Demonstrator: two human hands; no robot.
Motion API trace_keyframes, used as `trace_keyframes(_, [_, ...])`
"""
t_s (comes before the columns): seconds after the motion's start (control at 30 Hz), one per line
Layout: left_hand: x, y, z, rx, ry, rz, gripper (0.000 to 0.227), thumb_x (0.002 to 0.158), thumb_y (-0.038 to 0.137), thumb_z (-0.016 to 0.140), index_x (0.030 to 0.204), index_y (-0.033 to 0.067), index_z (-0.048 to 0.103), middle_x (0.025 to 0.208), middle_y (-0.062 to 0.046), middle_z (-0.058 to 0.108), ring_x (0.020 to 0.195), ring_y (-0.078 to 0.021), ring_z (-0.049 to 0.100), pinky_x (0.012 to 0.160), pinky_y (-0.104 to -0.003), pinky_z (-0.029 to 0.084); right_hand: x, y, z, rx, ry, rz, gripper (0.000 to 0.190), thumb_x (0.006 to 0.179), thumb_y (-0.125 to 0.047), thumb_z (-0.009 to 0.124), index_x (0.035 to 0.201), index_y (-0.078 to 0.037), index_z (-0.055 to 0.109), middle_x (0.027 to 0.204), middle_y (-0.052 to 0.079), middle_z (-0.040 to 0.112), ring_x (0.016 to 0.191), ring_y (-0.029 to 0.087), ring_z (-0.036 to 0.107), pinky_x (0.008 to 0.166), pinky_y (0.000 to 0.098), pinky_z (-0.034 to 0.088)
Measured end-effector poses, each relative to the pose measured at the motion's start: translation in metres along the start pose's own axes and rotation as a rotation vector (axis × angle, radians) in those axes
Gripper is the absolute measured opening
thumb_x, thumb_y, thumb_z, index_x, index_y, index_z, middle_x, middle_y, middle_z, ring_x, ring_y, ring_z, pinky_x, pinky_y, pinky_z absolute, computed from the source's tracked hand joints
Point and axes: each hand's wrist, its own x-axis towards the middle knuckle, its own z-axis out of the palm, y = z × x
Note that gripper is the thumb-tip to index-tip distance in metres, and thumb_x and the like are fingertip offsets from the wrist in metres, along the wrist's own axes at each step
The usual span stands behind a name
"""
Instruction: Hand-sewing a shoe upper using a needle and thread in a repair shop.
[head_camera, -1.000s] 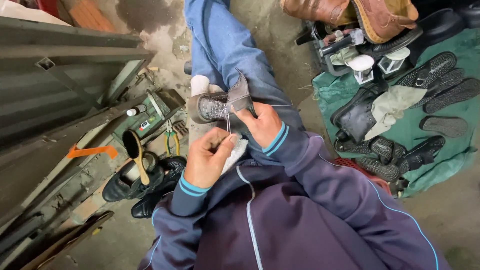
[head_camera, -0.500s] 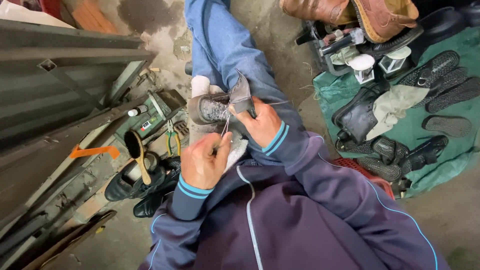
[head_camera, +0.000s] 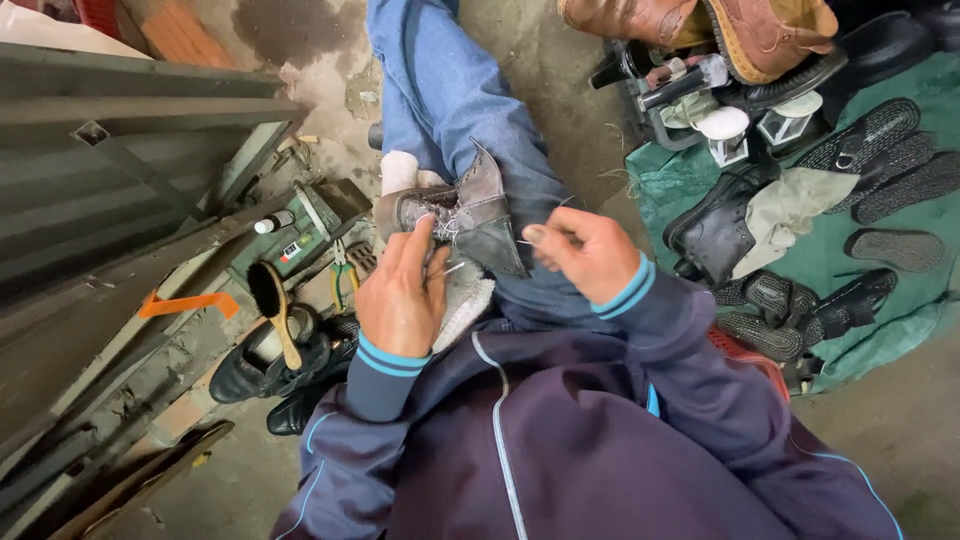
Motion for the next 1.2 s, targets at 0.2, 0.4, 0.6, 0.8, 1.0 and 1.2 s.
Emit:
trace_keyframes(0.2, [0.005, -0.022, 0.026, -0.025, 0.035, 0.006, 0.014, 0.099, 0.022, 0.067, 0.109, 0.0246, 0.076, 0.079, 0.002, 0.053, 0.067, -0.0339, 0.068, 0.06, -0.041, 0.056, -0.013, 0.022, -0.041, -0.106, 0.139, -0.004, 0.023, 0.1, -0.027, 0.075, 0.085, -0.01, 0.074, 0.068, 0.007, 0.073, 0.064, 0.015, 0.072, 0.066, 0.0297, 0.059])
trace_keyframes(0.4, [0.005, -0.03, 0.037, -0.109, 0.068, -0.077, 0.015, 0.082, 0.014, 0.075, 0.092, 0.0237, 0.07, 0.071, 0.001, 0.055, 0.067, -0.032, 0.068, 0.061, -0.042, 0.055, -0.018, 0.029, -0.052, -0.439, 0.305, -0.012, 0.006, 0.101, -0.032, 0.074, 0.103, -0.026, 0.075, 0.078, -0.004, 0.073, 0.072, 0.016, 0.069, 0.069, 0.031, 0.058])
trace_keyframes(0.6, [0.004, -0.016, -0.009, -0.671, -0.133, -0.246, 0.008, 0.089, 0.005, 0.069, 0.09, 0.0115, 0.074, 0.053, -0.002, 0.055, 0.051, -0.0124, 0.048, 0.05, -0.028, 0.044, -0.008, -0.013, -0.012, -0.386, 0.355, -0.39, 0.014, 0.096, -0.019, 0.077, 0.108, -0.025, 0.08, 0.094, -0.006, 0.071, 0.069, 0.016, 0.068, 0.064, 0.0296, 0.06])
trace_keyframes(0.8, [-0.019, -0.025, -0.012, -0.688, -0.163, -0.244, 0.008, 0.088, 0.006, 0.076, 0.095, 0.0101, 0.077, 0.057, -0.002, 0.058, 0.057, -0.0093, 0.049, 0.055, -0.027, 0.046, 0.011, 0.016, 0.021, -0.361, 0.003, -0.428, 0.022, 0.092, -0.007, 0.067, 0.114, -0.01, 0.071, 0.098, 0.013, 0.075, 0.092, 0.04, 0.071, 0.079, 0.0521, 0.06])
trace_keyframes(1.0, [-0.018, -0.008, -0.021, -0.806, -0.179, -0.195, 0.004, 0.094, 0.005, 0.071, 0.094, 0.0051, 0.075, 0.054, -0.009, 0.058, 0.057, -0.0153, 0.053, 0.057, -0.03, 0.047, 0.003, 0.009, -0.024, -0.347, 0.191, -0.269, 0.014, 0.104, -0.019, 0.069, 0.096, -0.018, 0.08, 0.091, -0.001, 0.077, 0.087, 0.023, 0.074, 0.076, 0.0354, 0.061])
trace_keyframes(1.2, [-0.019, -0.011, -0.023, -0.828, -0.108, -0.027, 0.012, 0.096, 0.002, 0.07, 0.084, -0.0011, 0.069, 0.088, -0.016, 0.067, 0.094, -0.0286, 0.07, 0.081, -0.038, 0.054, -0.006, 0.036, -0.058, -0.363, 0.276, -0.174, 0.009, 0.097, -0.023, 0.08, 0.091, -0.016, 0.08, 0.107, -0.002, 0.075, 0.094, 0.02, 0.069, 0.074, 0.0294, 0.06])
